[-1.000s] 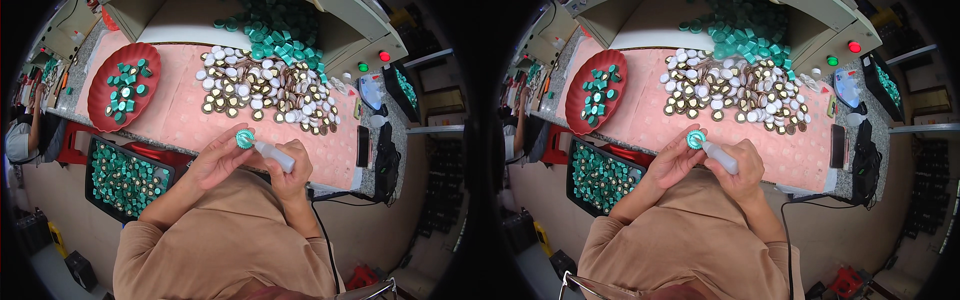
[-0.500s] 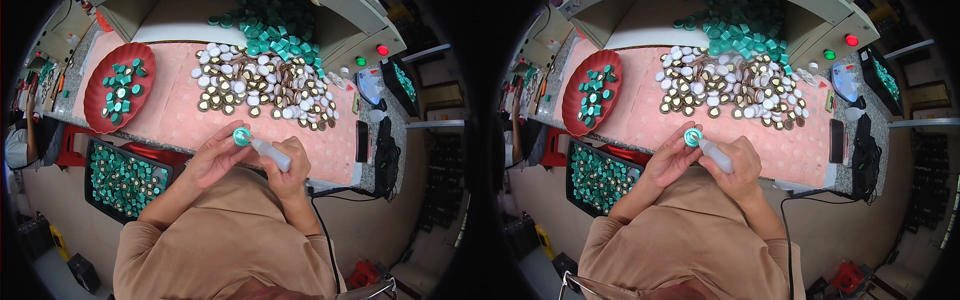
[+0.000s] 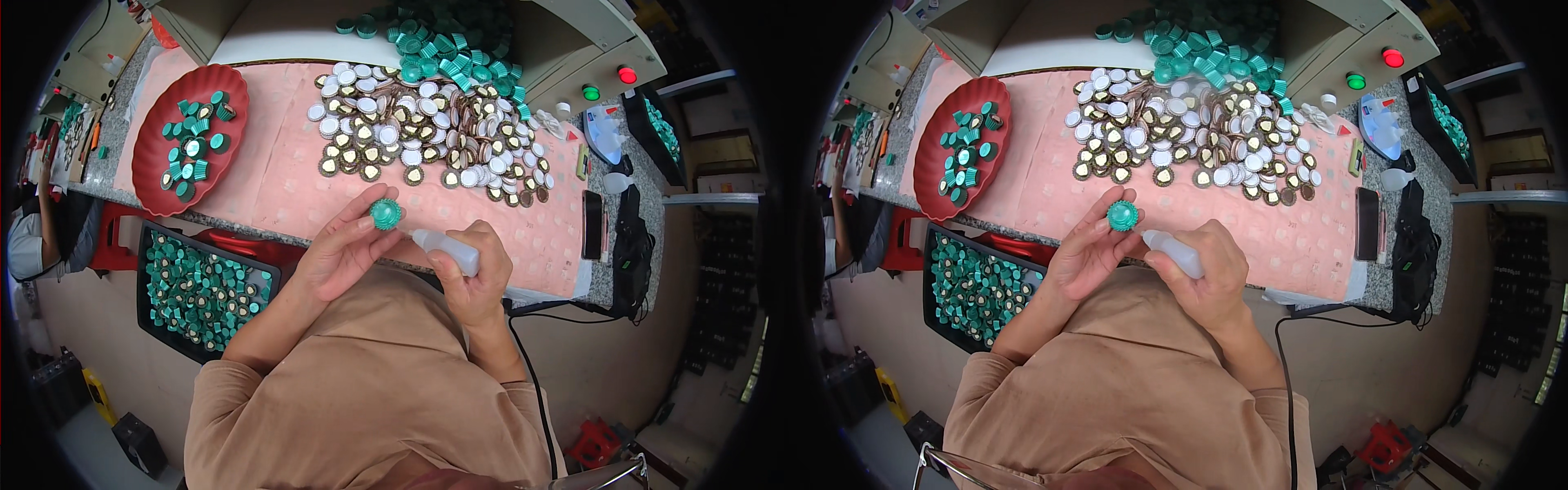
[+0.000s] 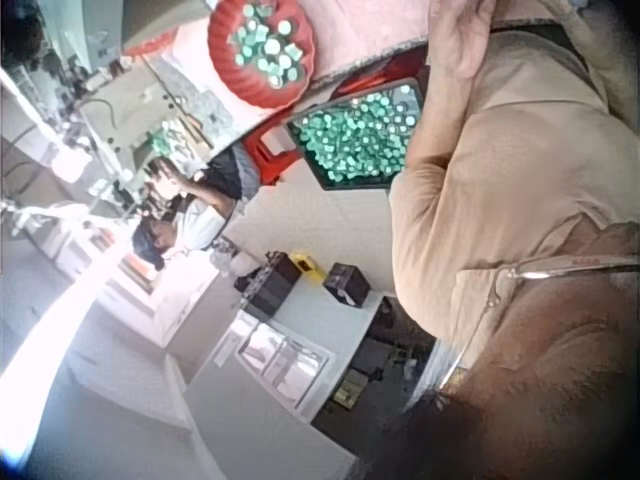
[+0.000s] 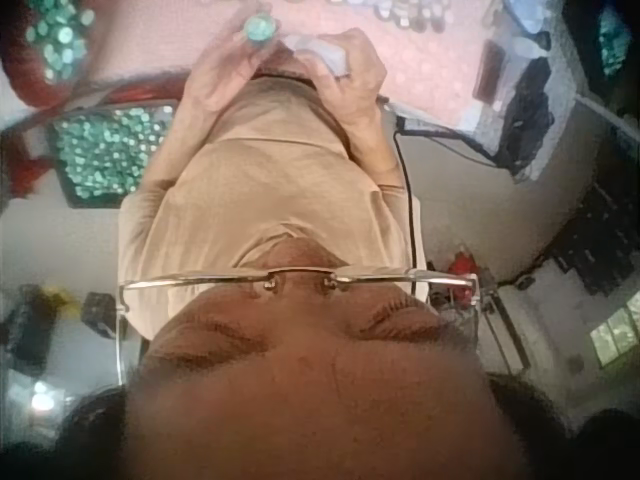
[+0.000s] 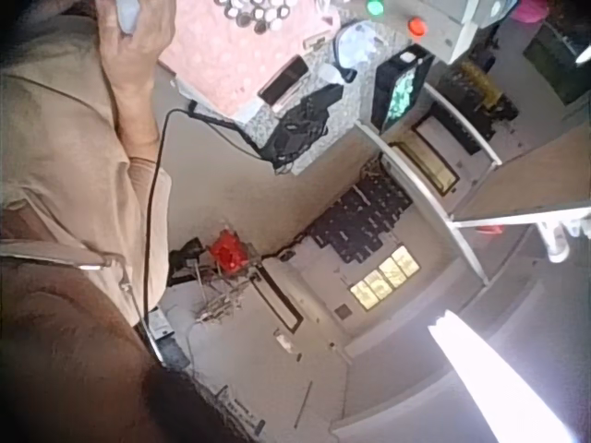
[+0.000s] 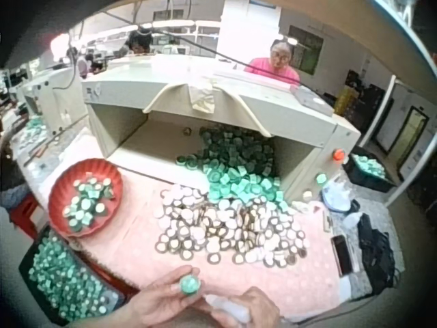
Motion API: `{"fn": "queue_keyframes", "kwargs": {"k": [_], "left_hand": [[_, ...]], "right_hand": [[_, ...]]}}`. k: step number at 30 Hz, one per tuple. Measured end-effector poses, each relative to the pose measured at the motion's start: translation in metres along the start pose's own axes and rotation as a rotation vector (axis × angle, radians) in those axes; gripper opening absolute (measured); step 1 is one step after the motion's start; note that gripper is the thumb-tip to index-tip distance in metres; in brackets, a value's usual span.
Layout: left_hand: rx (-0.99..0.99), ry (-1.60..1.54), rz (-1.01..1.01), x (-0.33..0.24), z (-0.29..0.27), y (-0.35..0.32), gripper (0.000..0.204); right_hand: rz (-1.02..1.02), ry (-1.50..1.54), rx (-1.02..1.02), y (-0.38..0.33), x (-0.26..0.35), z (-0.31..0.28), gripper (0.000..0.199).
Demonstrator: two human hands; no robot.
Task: The person applies glue from a squeeze bottle into bottle caps and presses metal caps into them by hand.
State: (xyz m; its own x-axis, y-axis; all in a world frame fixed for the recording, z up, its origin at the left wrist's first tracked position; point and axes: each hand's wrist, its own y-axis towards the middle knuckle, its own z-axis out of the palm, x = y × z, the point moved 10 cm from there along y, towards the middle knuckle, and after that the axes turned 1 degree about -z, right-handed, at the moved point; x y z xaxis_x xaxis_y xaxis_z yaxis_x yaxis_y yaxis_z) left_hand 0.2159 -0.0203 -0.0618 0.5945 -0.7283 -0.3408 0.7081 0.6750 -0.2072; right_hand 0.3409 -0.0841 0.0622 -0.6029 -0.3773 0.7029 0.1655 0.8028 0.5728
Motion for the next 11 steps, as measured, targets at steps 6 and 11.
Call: {"fn": "queue_keyframes", "kwargs": {"k": [6, 11], "left_hand": [[0.129, -0.141, -0.088, 0.011, 0.008, 0.0, 0.049], [0.117, -0.14, -0.09, 0.012, 0.006, 0.0, 0.05]], "right_hand": [[0.076, 0.115, -0.03, 0.002, -0.007, 0.002, 0.025], [0.09, 0.133, -0.022, 0.001, -0.011, 0.006, 0.025]]}}
